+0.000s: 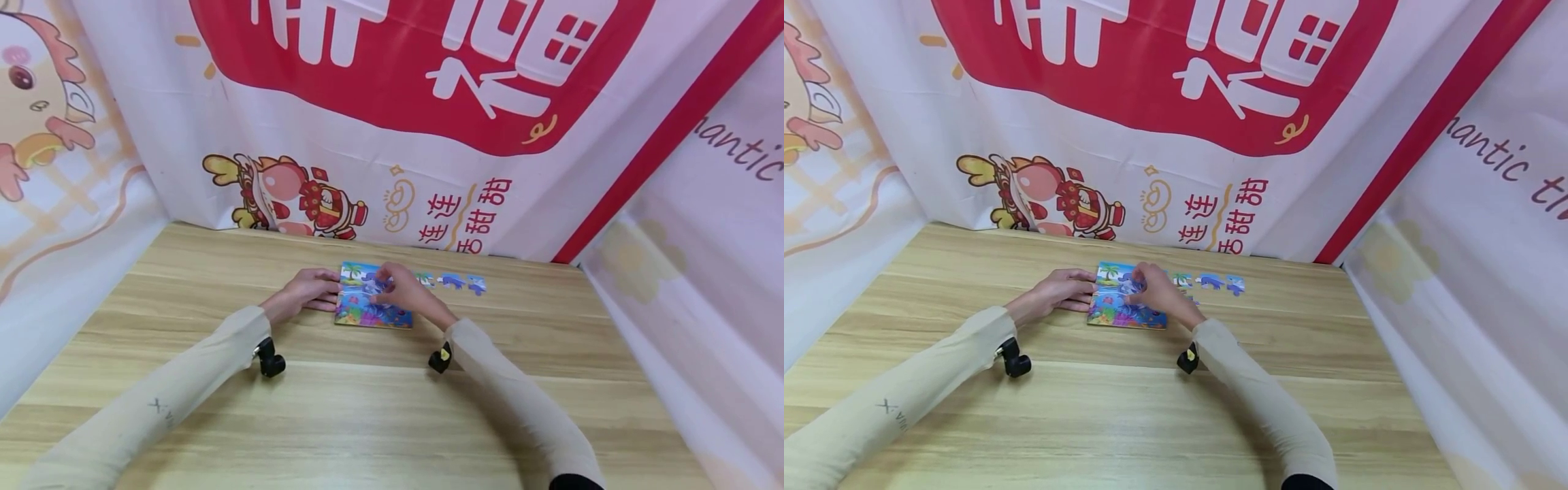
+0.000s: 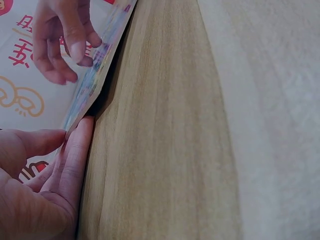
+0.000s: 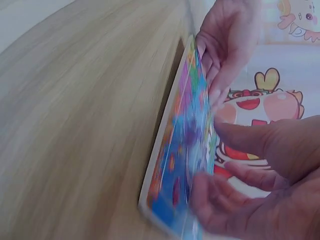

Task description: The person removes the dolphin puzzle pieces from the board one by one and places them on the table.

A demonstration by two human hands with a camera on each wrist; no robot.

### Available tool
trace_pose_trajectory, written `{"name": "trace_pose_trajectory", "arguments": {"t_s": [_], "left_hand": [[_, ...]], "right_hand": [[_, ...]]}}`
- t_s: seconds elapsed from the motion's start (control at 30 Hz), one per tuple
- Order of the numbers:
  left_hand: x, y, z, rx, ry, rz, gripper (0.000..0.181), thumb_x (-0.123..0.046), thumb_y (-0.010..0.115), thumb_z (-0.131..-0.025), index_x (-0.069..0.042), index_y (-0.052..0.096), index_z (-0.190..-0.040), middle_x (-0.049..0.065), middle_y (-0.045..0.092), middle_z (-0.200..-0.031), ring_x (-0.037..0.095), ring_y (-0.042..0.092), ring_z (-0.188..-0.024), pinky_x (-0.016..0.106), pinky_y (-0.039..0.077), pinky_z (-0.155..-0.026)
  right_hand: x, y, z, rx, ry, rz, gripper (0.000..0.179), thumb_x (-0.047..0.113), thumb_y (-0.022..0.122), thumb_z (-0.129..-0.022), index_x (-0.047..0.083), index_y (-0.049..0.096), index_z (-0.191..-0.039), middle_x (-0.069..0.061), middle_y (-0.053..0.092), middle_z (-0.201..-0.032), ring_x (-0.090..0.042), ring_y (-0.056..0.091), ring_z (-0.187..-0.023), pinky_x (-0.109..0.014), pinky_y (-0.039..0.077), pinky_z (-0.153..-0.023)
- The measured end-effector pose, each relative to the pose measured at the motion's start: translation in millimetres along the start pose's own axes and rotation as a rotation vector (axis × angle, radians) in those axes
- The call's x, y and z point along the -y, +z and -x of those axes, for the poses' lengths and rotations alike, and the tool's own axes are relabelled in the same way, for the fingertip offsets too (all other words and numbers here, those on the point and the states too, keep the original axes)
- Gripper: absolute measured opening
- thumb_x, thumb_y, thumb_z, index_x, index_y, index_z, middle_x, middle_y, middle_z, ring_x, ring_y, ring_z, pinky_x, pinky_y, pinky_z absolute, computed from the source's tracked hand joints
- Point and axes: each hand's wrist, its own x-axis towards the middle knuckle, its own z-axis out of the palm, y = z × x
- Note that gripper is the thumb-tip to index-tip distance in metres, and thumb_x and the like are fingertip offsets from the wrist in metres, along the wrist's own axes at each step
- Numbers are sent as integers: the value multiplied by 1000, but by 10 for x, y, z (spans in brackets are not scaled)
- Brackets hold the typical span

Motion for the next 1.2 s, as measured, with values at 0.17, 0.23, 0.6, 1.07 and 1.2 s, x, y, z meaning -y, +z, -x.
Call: {"name": "trace_pose_trajectory", "arguments": {"t_s": [0.17, 0.23, 0.6, 1.07, 1.2], "left_hand": [[-19, -5, 16, 2, -8, -1, 46, -13, 64, -104, 1, 52, -147, 4, 74, -99, 11, 74, -79, 30, 68, -79], [-23, -3, 21, 0, -11, 2, 46, -13, 65, -104, 0, 53, -146, 5, 74, -100, 11, 74, -79, 30, 68, -79], [-29, 1, 18, 7, -7, 6, 46, -12, 64, -104, 0, 52, -147, 4, 73, -98, 12, 74, -77, 30, 68, -78], [-26, -26, -4, 35, -13, -5, 48, -14, 60, -107, 0, 48, -151, 14, 73, -117, 14, 74, -87, 33, 67, -85], [-14, -11, -7, 26, -3, -16, 50, -15, 66, -104, 0, 49, -149, 10, 73, -111, 12, 74, -84, 30, 67, -83]], "right_hand": [[66, 62, -76, 59, 61, 44, 49, 17, 83, -92, -2, 57, -129, -20, 56, -128, -31, 56, -114, -44, 55, -100], [84, 73, -85, 76, 92, 38, 47, 16, 83, -93, 0, 57, -129, -18, 55, -126, -28, 54, -112, -43, 55, -98], [29, 125, -90, 21, 155, 8, 50, 21, 86, -90, 5, 56, -127, -14, 51, -127, -27, 53, -110, -45, 55, -99], [1, 94, -125, 23, 141, -9, 55, 22, 88, -88, 4, 54, -127, -15, 53, -116, -25, 48, -97, -38, 48, -82], [-24, 99, -123, 8, 137, -46, 48, 20, 84, -91, 4, 54, -125, -12, 55, -106, -22, 47, -87, -33, 44, -71]]}}
